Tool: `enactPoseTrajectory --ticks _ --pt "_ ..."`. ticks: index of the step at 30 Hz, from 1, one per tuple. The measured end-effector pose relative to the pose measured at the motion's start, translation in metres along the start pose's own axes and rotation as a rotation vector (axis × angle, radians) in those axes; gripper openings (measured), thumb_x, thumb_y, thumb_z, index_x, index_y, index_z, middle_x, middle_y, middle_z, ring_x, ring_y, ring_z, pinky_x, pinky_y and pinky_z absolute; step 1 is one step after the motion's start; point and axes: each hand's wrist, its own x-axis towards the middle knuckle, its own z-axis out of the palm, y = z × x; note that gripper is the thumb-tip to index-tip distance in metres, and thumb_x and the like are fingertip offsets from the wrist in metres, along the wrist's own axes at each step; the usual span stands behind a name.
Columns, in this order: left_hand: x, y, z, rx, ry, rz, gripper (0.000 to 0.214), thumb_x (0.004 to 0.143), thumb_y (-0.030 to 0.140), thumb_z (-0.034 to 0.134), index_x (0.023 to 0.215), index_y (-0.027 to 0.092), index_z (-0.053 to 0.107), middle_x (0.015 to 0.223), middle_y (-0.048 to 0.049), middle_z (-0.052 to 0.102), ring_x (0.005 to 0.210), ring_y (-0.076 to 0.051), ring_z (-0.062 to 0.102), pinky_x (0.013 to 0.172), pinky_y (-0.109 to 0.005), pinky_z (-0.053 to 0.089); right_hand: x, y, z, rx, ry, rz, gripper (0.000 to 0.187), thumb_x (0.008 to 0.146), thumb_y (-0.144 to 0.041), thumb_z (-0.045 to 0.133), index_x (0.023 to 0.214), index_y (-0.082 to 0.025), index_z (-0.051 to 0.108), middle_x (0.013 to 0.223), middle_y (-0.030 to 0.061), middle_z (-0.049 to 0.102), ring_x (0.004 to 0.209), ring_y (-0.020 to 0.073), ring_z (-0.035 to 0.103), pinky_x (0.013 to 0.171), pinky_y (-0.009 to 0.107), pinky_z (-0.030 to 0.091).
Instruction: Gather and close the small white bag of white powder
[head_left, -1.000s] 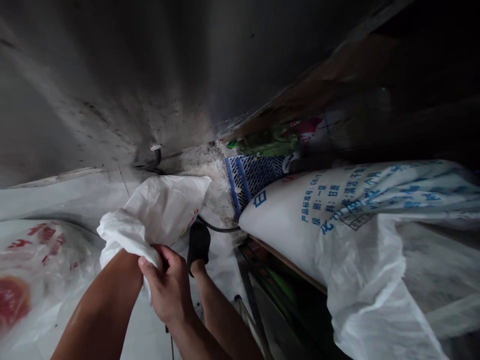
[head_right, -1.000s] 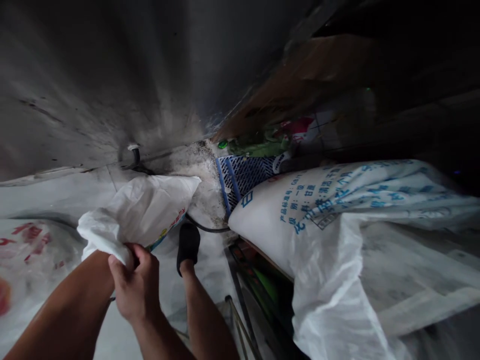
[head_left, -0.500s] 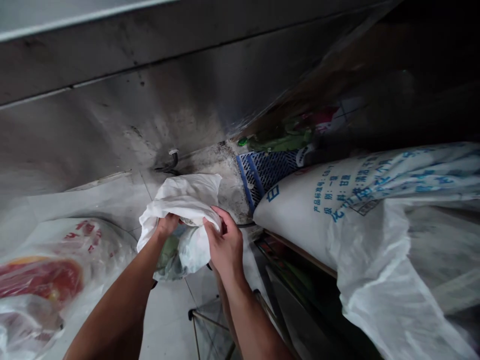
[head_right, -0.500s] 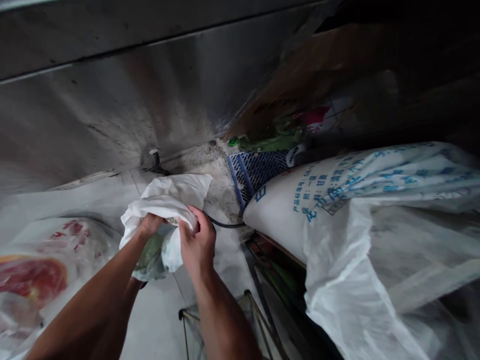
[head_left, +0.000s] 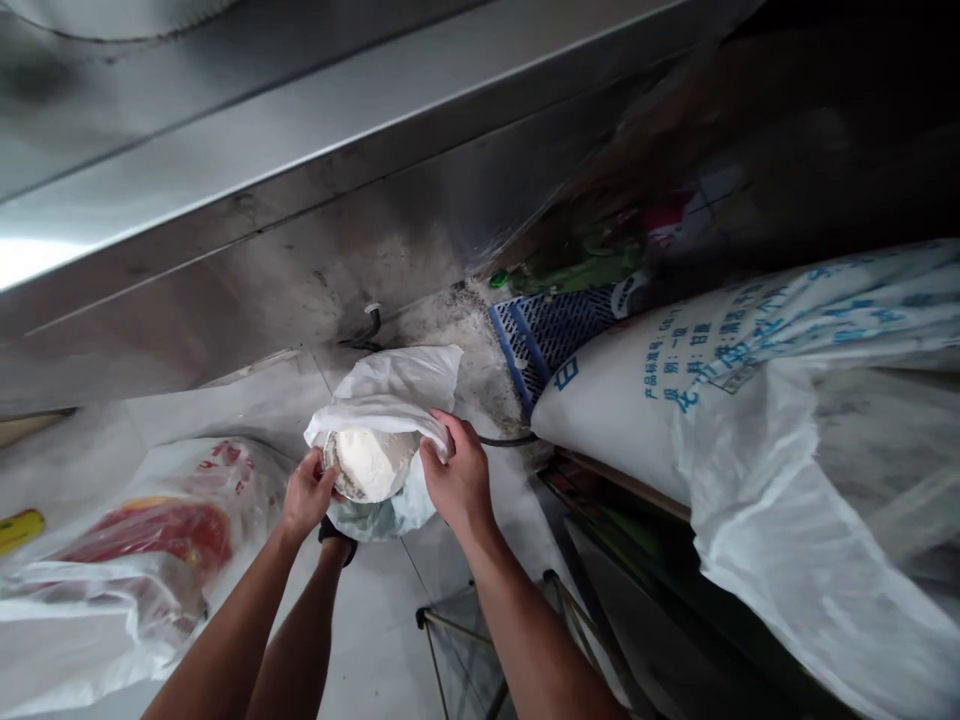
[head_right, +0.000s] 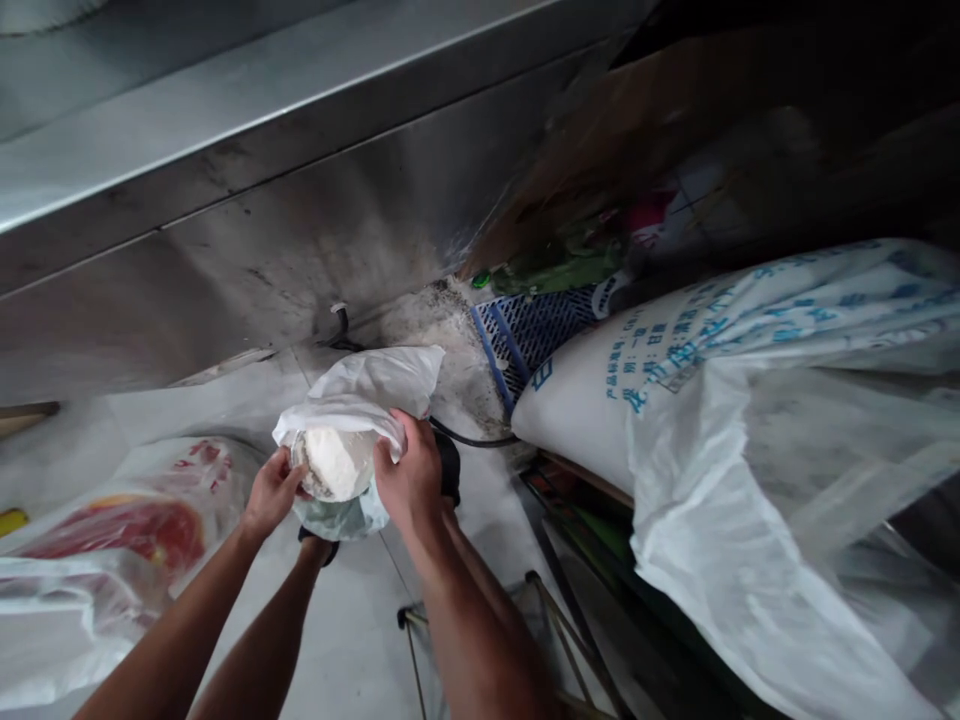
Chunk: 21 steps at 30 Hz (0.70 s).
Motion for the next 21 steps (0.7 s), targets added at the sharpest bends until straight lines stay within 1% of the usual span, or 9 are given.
enactPoseTrajectory --ticks 3,5,7,9,11,13,16,19,21 --pt "-0.011 -0.009 -0.013 0.005 -0.031 -0.028 0.027 0.081 0.048 0.06 0.076 0.022 0.051 0.063 0.003 0.059 0.057 -0.017 0.063 0.049 -0.025 0.046 -0.005 -0.003 0.002 -0.063 -0.014 -0.026 0.042 0.083 -0.026 0.058 0.125 -0.021 0.065 0.118 0.0117 0.065 0.11 0.0272 0.062 0.103 0.045 0.049" --pt "-0.017 -0.011 -0.021 0.0 -0.04 -0.032 0.028 0.081 0.049 0.059 0.076 0.023 0.049 0.062 0.0031 0.058 0.058 -0.017 0.063 0.05 -0.025 0.046 -0.008 -0.004 0.0 -0.099 -0.005 -0.043 0.044 0.086 -0.029 0.058 0.129 -0.021 0.062 0.119 0.0123 0.063 0.112 0.0275 0.061 0.103 0.046 0.049" --pt "-0.025 -0.01 -0.029 -0.017 -0.054 -0.028 0.029 0.081 0.05 0.057 0.076 0.023 0.049 0.061 0.003 0.058 0.057 -0.017 0.063 0.051 -0.026 0.047 -0.012 -0.005 -0.007 -0.119 0.019 -0.069 0.049 0.089 -0.035 0.058 0.136 -0.021 0.057 0.122 0.0133 0.061 0.114 0.0273 0.06 0.103 0.046 0.049" --pt "-0.034 -0.006 -0.037 -0.037 -0.064 -0.027 0.03 0.08 0.052 0.057 0.076 0.023 0.049 0.06 0.0026 0.059 0.056 -0.018 0.062 0.051 -0.027 0.048 -0.017 -0.004 -0.018 -0.129 0.057 -0.094 0.056 0.091 -0.043 0.058 0.142 -0.021 0.051 0.126 0.0151 0.059 0.113 0.0267 0.06 0.103 0.046 0.051" --pt "-0.044 -0.001 -0.047 -0.059 -0.069 -0.031 0.031 0.079 0.054 0.058 0.077 0.024 0.05 0.062 0.0019 0.06 0.055 -0.018 0.062 0.05 -0.028 0.048 -0.026 -0.001 -0.035 -0.136 0.103 -0.082 0.059 0.091 -0.048 0.058 0.142 -0.02 0.049 0.128 0.0163 0.058 0.109 0.0262 0.062 0.1 0.048 0.053" --pt "-0.057 0.005 -0.059 -0.079 -0.073 -0.032 0.033 0.078 0.056 0.058 0.077 0.024 0.05 0.062 0.0017 0.06 0.055 -0.019 0.062 0.05 -0.029 0.049 -0.038 0.004 -0.056 -0.149 0.136 -0.045 0.059 0.091 -0.051 0.058 0.14 -0.02 0.051 0.124 0.0161 0.059 0.106 0.0262 0.063 0.098 0.049 0.055" --pt "-0.081 0.015 -0.08 -0.097 -0.072 -0.012 0.037 0.077 0.06 0.057 0.075 0.025 0.048 0.06 0.0025 0.058 0.054 -0.019 0.062 0.052 -0.031 0.05 -0.062 0.013 -0.094 -0.161 0.132 -0.003 0.057 0.088 -0.054 0.059 0.134 -0.022 0.056 0.115 0.0146 0.062 0.102 0.0276 0.065 0.093 0.05 0.057" --pt "-0.12 0.032 -0.104 -0.145 -0.046 0.017 0.042 0.077 0.065 0.056 0.074 0.024 0.047 0.061 0.0016 0.058 0.055 -0.02 0.062 0.055 -0.033 0.053 -0.091 0.017 -0.135 -0.126 0.102 0.053 0.052 0.08 -0.056 0.064 0.122 -0.024 0.063 0.105 0.0141 0.066 0.095 0.0308 0.068 0.085 0.051 0.06" --pt "-0.156 0.05 -0.12 -0.205 -0.012 0.023 0.045 0.075 0.069 0.056 0.072 0.025 0.047 0.062 0.0006 0.057 0.055 -0.021 0.062 0.055 -0.035 0.054 -0.109 0.012 -0.162 -0.071 0.096 0.108 0.048 0.072 -0.058 0.067 0.109 -0.027 0.068 0.097 0.013 0.069 0.089 0.0338 0.07 0.077 0.052 0.061"
